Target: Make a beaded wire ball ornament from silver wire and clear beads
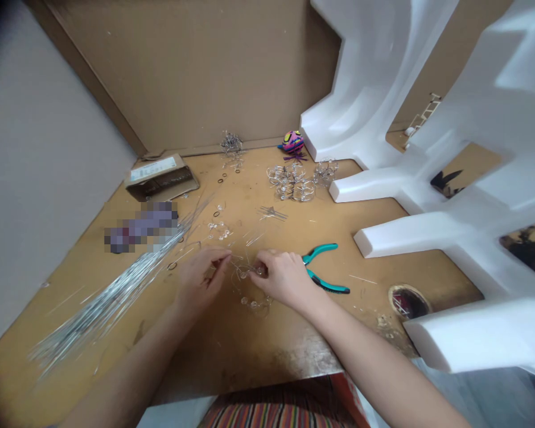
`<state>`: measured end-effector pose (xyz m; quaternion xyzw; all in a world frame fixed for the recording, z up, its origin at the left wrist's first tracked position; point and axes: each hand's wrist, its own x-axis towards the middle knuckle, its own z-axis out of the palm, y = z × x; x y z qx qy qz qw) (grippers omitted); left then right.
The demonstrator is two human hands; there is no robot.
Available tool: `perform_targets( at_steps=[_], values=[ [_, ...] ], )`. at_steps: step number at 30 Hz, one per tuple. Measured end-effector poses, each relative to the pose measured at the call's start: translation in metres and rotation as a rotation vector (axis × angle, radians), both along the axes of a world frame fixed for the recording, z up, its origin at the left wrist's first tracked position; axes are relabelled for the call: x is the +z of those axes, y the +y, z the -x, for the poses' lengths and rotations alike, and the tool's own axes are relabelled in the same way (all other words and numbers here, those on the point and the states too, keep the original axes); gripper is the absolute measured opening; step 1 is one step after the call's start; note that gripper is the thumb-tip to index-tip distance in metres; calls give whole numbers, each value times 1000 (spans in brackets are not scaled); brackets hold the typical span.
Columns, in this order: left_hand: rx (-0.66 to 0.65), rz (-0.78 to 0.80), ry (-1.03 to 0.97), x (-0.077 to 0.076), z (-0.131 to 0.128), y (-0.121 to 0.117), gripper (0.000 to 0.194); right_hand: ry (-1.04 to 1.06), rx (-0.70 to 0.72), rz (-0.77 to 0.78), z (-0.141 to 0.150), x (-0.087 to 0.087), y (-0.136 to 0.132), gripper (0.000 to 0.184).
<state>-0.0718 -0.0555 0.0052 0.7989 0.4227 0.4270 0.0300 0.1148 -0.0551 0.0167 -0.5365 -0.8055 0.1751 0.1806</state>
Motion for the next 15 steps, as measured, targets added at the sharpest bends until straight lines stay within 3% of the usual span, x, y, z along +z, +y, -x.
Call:
perform_targets(
  at_steps=[5,15],
  values=[
    [8,-112,127,0,-4,-2,15,-35,-15,-25,2,0,-1,13],
    [30,-115,244,-7,-10,-1,19,-87,-10,-65,4,-2,-3,14]
  ],
)
